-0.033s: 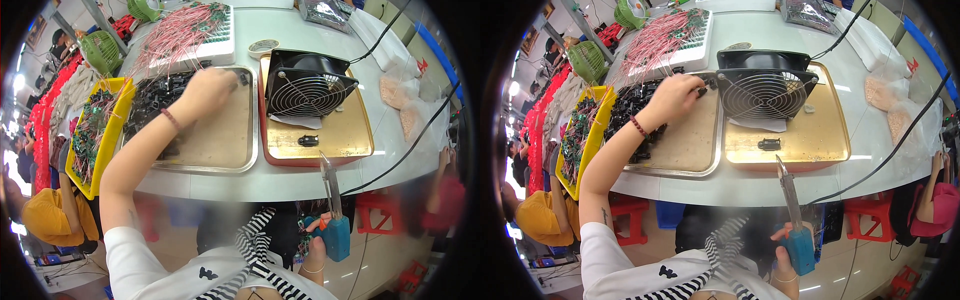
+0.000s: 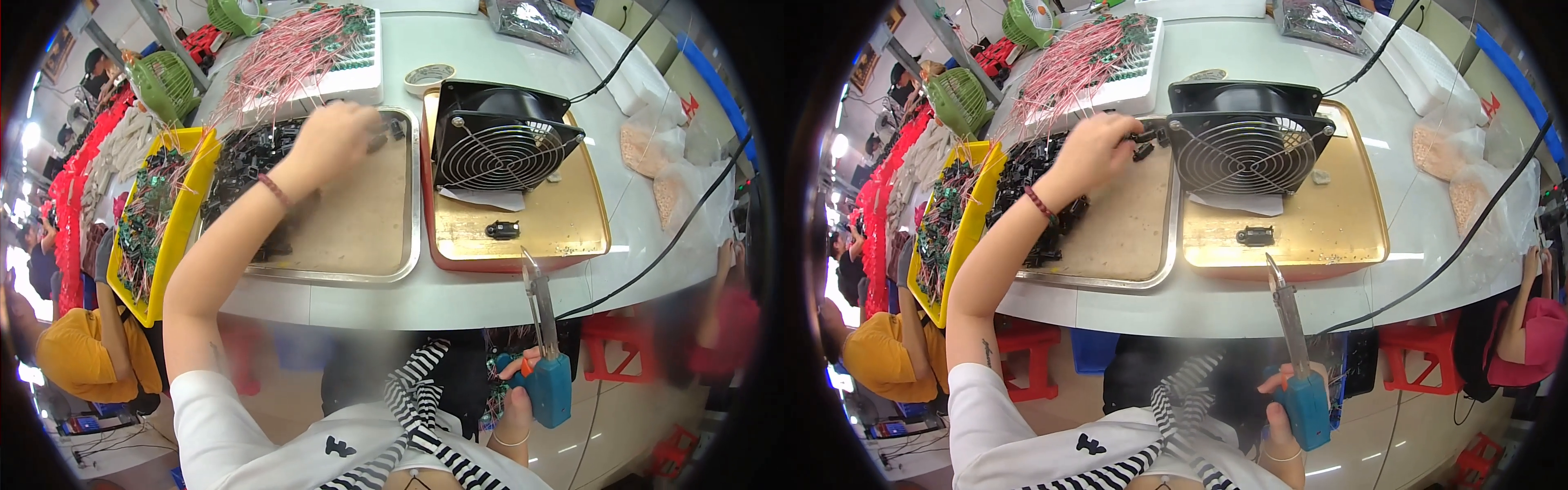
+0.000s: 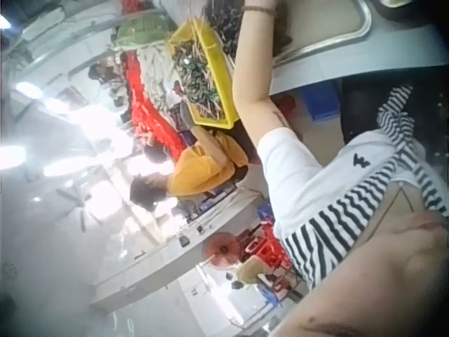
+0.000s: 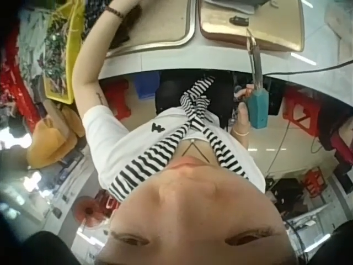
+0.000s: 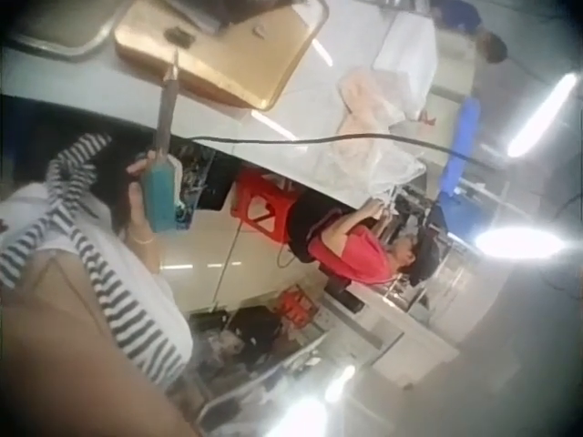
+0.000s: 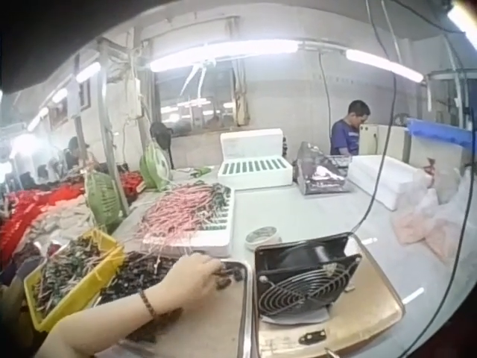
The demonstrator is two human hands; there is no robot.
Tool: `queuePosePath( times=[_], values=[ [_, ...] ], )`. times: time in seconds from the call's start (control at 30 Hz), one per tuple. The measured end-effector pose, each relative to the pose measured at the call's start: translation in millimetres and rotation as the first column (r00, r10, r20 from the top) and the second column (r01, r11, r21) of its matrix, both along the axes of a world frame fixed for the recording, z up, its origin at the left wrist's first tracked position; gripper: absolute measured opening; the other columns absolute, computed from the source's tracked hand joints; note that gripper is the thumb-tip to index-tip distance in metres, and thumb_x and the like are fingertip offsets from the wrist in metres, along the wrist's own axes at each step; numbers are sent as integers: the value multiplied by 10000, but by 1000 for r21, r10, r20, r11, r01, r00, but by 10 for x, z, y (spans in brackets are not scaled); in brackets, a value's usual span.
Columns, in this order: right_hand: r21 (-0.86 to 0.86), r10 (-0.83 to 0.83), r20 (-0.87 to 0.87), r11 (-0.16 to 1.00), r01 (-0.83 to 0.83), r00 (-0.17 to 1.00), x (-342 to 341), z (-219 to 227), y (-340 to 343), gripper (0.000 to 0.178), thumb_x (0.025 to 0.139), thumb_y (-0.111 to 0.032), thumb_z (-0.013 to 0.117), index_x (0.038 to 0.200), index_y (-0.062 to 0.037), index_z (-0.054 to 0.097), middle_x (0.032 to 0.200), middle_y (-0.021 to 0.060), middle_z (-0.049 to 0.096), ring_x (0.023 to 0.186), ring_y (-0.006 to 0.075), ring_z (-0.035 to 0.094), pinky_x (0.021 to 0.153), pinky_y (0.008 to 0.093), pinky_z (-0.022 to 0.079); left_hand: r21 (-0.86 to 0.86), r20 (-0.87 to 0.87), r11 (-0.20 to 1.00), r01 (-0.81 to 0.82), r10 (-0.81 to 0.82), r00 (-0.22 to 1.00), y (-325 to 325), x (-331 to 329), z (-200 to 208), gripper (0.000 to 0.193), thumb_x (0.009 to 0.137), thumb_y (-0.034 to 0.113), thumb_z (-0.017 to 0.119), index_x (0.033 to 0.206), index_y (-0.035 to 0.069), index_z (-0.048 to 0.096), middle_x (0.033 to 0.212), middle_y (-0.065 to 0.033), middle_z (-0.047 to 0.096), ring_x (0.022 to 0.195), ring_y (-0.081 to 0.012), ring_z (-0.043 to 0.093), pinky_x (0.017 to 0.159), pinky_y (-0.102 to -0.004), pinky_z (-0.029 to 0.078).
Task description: The person solders wires to electronic switch components using a soldering iron. The person then sets a yellow tray of parts aside, places a blue tray on the table, and gathers circuit boards with wires and switch housings by hand.
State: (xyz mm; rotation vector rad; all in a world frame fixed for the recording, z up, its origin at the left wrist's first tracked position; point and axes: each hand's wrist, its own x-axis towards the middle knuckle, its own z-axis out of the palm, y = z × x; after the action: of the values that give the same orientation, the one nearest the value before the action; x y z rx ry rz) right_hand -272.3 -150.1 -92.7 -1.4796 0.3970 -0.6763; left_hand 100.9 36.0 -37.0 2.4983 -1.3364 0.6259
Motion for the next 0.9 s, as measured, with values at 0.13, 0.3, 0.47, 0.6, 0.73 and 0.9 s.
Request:
queuePosePath(
  times=[0.13, 0.3, 0.47, 0.6, 0.73, 0.9],
  values=[
    [34, 4, 25, 999, -5, 1000, -19, -14, -20, 537, 708, -386, 712, 998, 24, 525, 971, 95, 496, 646, 182, 593, 583, 264, 417, -22, 6, 991, -133, 133, 991, 211, 453, 147, 140, 736, 60, 558, 859, 65, 625, 852, -136, 584, 864, -325, 560, 763, -408, 455],
    [20, 11, 81, 1000, -13, 997, 52, -8, -62, 515, 724, -358, 708, 1001, 44, 546, 975, 117, 518, 637, 187, 605, 532, 240, 426, 45, -164, 980, -192, 197, 967, 494, 771, 133, 123, 742, 65, 577, 856, 52, 621, 888, -138, 585, 897, -322, 551, 796, -396, 438],
    [-7, 64, 107, 998, -64, 992, 51, -47, -115, 491, 738, -339, 693, 1004, 49, 554, 967, 136, 537, 644, 182, 604, 553, 253, 440, 75, -42, 967, -242, 246, 968, 441, 730, 146, 129, 728, 68, 577, 855, 67, 595, 880, -126, 565, 894, -314, 545, 780, -404, 442],
    [-37, 104, 87, 994, -101, 991, 19, -69, -159, 479, 738, -331, 690, 1005, 44, 561, 954, 138, 550, 634, 179, 599, 593, 276, 442, -2, 108, 955, -297, 295, 949, 489, 829, 108, 159, 732, 78, 557, 890, 83, 559, 860, -124, 537, 879, -322, 535, 762, -417, 444],
    [-42, 89, 88, 995, -85, 992, 51, -40, -135, 464, 739, -330, 684, 999, 37, 570, 964, 137, 559, 609, 178, 590, 614, 285, 439, -42, 29, 908, -418, 419, 908, 637, 998, 78, 207, 763, 120, 540, 967, 96, 568, 913, -138, 567, 911, -338, 546, 787, -414, 446],
    [3, 33, 132, 999, -34, 991, 49, -49, -82, 455, 731, -316, 687, 990, 41, 576, 980, 144, 544, 609, 185, 591, 574, 267, 436, -68, -198, 864, -499, 479, 855, 708, 1065, 155, 232, 795, 160, 519, 1000, 98, 606, 889, -150, 635, 856, -323, 601, 767, -402, 468]
  ],
)
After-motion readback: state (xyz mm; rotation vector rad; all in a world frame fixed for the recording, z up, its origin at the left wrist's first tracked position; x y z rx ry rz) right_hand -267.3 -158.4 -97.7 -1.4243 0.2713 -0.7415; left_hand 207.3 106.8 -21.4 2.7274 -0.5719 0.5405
